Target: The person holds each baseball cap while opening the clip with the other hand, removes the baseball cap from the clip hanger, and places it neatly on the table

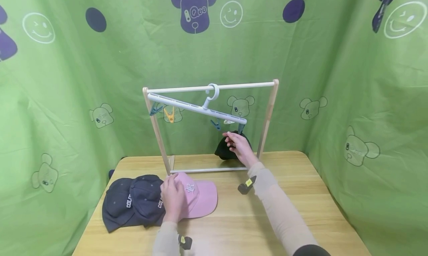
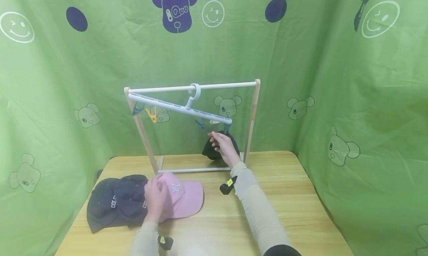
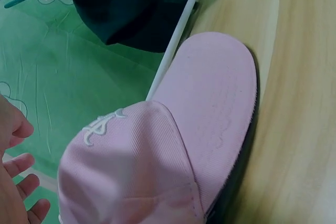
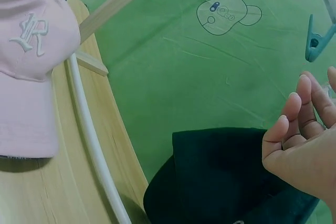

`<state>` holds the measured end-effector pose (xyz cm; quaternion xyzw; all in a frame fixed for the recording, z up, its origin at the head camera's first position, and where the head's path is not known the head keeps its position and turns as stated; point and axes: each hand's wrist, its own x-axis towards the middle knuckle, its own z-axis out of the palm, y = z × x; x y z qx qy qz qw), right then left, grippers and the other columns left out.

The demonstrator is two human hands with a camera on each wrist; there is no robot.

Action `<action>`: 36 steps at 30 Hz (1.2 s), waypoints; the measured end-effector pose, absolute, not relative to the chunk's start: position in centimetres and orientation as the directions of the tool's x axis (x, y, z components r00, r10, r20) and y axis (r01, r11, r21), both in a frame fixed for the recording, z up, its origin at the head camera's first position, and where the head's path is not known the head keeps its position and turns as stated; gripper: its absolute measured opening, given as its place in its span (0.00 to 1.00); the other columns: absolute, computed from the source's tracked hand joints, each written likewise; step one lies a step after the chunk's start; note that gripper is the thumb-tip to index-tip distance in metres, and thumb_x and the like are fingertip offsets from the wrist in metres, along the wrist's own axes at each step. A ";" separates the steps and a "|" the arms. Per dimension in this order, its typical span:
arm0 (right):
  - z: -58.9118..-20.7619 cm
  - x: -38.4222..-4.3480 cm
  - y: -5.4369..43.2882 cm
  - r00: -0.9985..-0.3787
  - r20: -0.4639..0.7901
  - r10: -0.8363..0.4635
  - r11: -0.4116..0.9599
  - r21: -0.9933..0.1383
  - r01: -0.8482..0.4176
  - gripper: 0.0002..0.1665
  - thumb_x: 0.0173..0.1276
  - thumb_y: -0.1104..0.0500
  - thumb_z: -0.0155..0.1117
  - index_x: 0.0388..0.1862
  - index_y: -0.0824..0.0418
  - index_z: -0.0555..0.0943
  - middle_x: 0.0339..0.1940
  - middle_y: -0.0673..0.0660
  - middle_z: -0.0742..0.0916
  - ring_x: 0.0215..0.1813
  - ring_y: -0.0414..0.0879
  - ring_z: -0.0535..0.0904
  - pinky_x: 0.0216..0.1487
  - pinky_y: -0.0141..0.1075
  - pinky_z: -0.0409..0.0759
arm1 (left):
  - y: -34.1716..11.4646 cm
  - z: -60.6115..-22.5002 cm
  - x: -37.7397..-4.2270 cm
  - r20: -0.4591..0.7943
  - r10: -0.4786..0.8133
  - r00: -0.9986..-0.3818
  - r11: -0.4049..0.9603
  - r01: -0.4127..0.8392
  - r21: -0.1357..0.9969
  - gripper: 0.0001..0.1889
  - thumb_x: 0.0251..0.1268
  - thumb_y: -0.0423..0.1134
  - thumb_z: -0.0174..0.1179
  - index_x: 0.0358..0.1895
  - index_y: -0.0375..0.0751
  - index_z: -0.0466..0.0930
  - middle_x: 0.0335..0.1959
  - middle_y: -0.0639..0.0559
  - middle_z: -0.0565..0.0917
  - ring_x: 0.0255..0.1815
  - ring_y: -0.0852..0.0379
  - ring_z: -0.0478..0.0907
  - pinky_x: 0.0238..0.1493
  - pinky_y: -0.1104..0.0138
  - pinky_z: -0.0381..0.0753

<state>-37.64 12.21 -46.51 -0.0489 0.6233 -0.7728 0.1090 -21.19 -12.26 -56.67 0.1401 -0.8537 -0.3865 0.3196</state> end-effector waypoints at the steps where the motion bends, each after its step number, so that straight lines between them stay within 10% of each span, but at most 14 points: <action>1: -46.5 -37.6 12.4 -0.973 -0.059 -0.225 -0.202 -0.974 0.106 0.22 0.74 0.49 0.55 0.54 0.65 0.78 0.27 0.44 0.81 0.28 0.36 0.72 0.31 0.28 0.67 | -12.2 -56.6 -21.2 0.443 -0.481 -0.756 0.667 0.012 0.745 0.17 0.61 0.33 0.59 0.54 0.41 0.81 0.55 0.40 0.80 0.57 0.37 0.72 0.53 0.41 0.70; 22: -45.3 -37.6 16.6 -0.991 -0.041 -0.127 -0.322 -0.943 0.081 0.11 0.73 0.56 0.57 0.45 0.62 0.80 0.27 0.46 0.82 0.28 0.37 0.76 0.32 0.27 0.75 | -11.0 -54.2 -23.4 0.587 -0.406 -0.700 0.653 0.227 0.722 0.13 0.61 0.32 0.60 0.48 0.39 0.83 0.48 0.42 0.86 0.51 0.39 0.78 0.59 0.45 0.70; 36: -44.9 -38.4 17.9 -0.999 -0.022 -0.050 -0.375 -0.926 0.039 0.02 0.71 0.63 0.59 0.38 0.56 0.78 0.27 0.46 0.83 0.30 0.37 0.78 0.38 0.27 0.79 | -9.4 -52.1 -24.6 0.549 -0.308 -0.777 0.656 0.245 0.714 0.15 0.65 0.39 0.60 0.54 0.41 0.81 0.52 0.42 0.84 0.57 0.42 0.77 0.63 0.46 0.70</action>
